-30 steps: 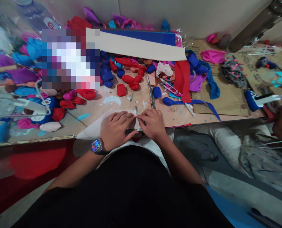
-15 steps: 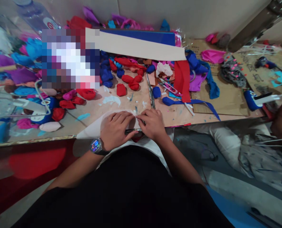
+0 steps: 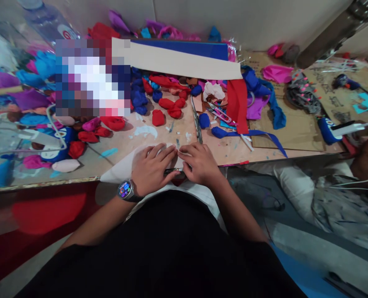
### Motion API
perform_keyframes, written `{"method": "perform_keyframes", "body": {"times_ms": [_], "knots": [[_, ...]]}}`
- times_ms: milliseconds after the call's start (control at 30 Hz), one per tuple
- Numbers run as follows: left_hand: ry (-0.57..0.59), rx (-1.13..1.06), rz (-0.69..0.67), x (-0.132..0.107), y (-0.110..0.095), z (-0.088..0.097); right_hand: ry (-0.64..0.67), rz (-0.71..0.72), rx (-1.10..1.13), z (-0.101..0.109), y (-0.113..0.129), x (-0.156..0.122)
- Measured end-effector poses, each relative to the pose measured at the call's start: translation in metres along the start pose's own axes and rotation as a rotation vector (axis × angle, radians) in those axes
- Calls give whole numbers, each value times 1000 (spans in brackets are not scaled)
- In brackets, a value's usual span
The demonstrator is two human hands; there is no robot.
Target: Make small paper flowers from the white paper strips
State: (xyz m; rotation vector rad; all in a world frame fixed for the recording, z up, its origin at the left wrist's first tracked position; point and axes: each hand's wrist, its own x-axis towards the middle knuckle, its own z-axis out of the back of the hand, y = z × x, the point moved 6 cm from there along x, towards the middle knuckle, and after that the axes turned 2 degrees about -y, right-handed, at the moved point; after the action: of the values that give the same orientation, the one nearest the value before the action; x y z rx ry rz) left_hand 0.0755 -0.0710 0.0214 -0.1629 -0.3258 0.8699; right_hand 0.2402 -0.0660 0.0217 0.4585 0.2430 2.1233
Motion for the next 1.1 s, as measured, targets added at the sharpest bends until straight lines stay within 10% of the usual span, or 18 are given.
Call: {"method": "perform_keyframes", "body": {"times_ms": [1100], "knots": [[11, -1, 68, 0, 2, 4, -249, 24, 73, 3, -2, -16]]}}
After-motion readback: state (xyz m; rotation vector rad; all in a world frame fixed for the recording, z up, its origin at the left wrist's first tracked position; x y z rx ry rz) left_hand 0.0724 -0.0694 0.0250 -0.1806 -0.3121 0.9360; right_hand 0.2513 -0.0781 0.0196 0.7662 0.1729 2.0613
